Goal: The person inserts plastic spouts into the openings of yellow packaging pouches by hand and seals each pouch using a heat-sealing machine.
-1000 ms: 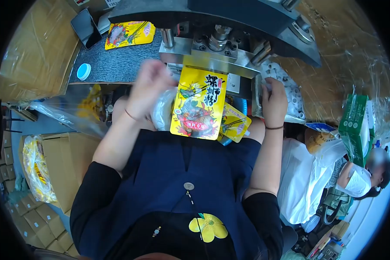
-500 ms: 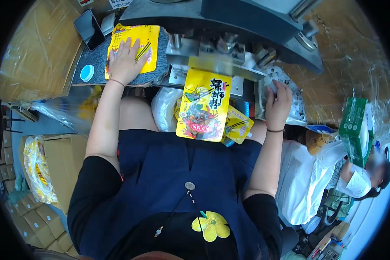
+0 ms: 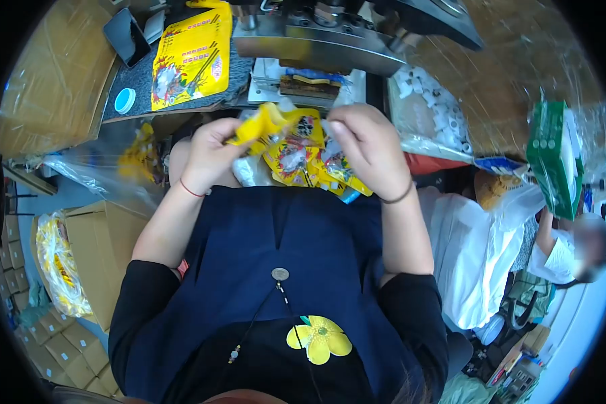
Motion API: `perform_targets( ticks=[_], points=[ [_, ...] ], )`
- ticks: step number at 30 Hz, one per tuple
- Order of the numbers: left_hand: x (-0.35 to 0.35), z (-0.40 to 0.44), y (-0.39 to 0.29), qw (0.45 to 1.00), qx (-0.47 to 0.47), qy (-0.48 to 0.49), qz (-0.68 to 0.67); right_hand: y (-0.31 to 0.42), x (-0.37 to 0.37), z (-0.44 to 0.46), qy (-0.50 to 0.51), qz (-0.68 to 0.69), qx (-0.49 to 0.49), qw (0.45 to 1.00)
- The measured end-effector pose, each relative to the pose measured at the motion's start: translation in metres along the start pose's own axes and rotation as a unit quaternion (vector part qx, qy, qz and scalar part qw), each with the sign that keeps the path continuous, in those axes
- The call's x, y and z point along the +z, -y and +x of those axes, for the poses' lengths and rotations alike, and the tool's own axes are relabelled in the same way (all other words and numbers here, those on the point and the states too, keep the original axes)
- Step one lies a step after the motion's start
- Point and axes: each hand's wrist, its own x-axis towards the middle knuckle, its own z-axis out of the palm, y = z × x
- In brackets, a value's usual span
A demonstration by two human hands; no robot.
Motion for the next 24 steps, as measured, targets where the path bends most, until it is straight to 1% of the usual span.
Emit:
perform_targets(
  ticks=[1,2,4,5,6,7,8,10,11,14,15,16,18,19,22,23,24],
  points=[
    [0.015,0.001,-0.021,1.000,-0.010,0.013,0.015,0.011,0.001,0.006,-0.027,0.049,0.022,0.998],
    [0.028,-0.001,-0.029,0.998,-0.057,0.029,-0.027,0.020,0.000,0.011,-0.053,0.098,0.042,0.993],
    [0.048,-0.001,-0.034,0.995,-0.064,0.061,-0.043,0.026,0.000,0.018,-0.112,0.168,0.098,0.975],
    [0.055,0.000,-0.036,0.993,-0.060,0.076,-0.073,0.025,0.001,0.022,-0.103,0.117,0.051,0.986],
    [0.061,0.000,-0.039,0.989,-0.056,0.091,-0.101,0.020,0.001,0.022,-0.068,0.076,0.021,0.995],
    [0.066,0.002,-0.043,0.985,-0.050,0.105,-0.129,0.020,-0.002,0.020,-0.053,0.056,0.028,0.997],
    [0.073,-0.002,-0.050,0.965,-0.099,0.115,-0.214,0.018,-0.007,0.019,-0.038,0.035,0.034,0.998],
    [0.081,-0.005,-0.060,0.919,-0.153,0.142,-0.335,0.005,-0.025,0.014,0.055,-0.064,0.012,0.996],
    [0.082,-0.004,-0.057,0.900,-0.205,0.181,-0.340,0.001,-0.024,0.008,0.094,0.002,0.053,0.994],
    [0.088,-0.001,-0.057,0.871,-0.224,0.218,-0.378,-0.016,-0.029,0.001,0.027,-0.010,0.049,0.998],
    [0.090,0.002,-0.048,0.868,-0.223,0.200,-0.396,-0.019,-0.041,0.004,0.025,-0.202,0.084,0.975],
    [0.088,0.007,-0.044,0.868,-0.223,0.183,-0.404,-0.048,-0.048,0.000,-0.034,-0.254,0.107,0.961],
    [0.080,0.020,-0.035,0.867,-0.224,0.148,-0.419,-0.090,-0.058,-0.006,-0.048,-0.307,0.118,0.943],
    [0.076,0.028,-0.032,0.868,-0.232,0.125,-0.422,-0.103,-0.055,-0.009,-0.048,-0.307,0.117,0.943],
    [0.061,0.051,-0.034,0.868,-0.227,0.102,-0.429,-0.125,-0.047,-0.012,-0.039,-0.292,0.120,0.948],
    [0.056,0.059,-0.033,0.868,-0.239,0.120,-0.418,-0.129,-0.044,-0.014,-0.030,-0.275,0.128,0.952],
    [0.054,0.061,-0.033,0.866,-0.242,0.119,-0.422,-0.131,-0.042,-0.015,-0.021,-0.258,0.137,0.956]
  ],
)
